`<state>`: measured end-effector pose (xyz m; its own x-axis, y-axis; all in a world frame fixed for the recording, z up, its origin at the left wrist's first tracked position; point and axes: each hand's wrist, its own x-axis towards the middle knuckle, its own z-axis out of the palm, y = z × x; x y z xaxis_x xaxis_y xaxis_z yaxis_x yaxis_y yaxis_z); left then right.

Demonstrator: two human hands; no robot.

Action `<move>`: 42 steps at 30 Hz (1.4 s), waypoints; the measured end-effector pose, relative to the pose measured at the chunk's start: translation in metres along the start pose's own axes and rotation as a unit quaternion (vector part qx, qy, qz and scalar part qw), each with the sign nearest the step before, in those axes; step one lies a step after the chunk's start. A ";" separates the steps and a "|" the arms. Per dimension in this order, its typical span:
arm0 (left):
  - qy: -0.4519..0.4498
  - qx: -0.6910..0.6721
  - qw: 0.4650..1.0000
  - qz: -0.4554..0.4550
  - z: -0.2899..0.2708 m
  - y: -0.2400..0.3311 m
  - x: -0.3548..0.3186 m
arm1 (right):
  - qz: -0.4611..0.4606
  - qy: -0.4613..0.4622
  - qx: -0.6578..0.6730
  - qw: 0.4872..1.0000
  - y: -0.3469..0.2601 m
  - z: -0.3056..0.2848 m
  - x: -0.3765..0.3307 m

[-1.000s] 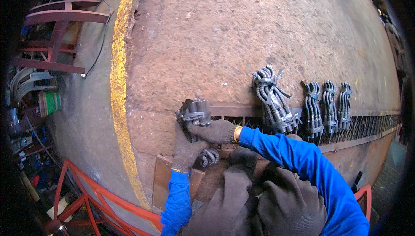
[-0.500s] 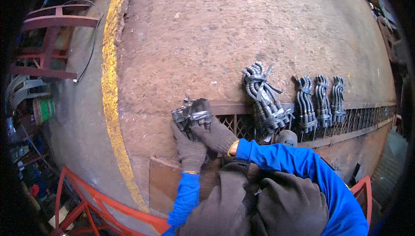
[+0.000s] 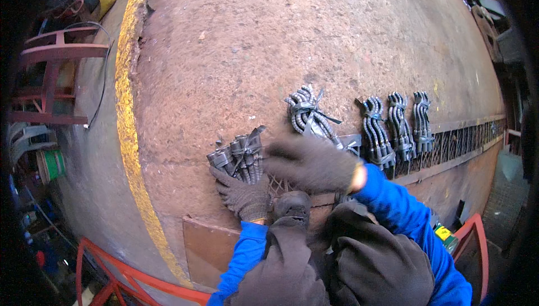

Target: The person bundles several metal rods together using a strip of material, wrapping it tightly around the rods and securing it with pliers. The person then places the finished bundle on the floor next to other similar bundles.

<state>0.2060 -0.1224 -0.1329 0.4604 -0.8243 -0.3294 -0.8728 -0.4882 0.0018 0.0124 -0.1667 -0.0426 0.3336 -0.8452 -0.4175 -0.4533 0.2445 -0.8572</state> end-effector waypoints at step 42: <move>-0.184 -0.426 0.831 0.307 -0.030 0.104 -0.033 | 0.034 0.382 0.366 0.848 0.106 -0.060 -0.024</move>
<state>0.1053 -0.1546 -0.0939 -0.2466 -0.9262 -0.2852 -0.4203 -0.1630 0.8926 -0.0933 -0.1487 -0.1051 -0.4327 -0.8098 -0.3962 0.2772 0.2987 -0.9132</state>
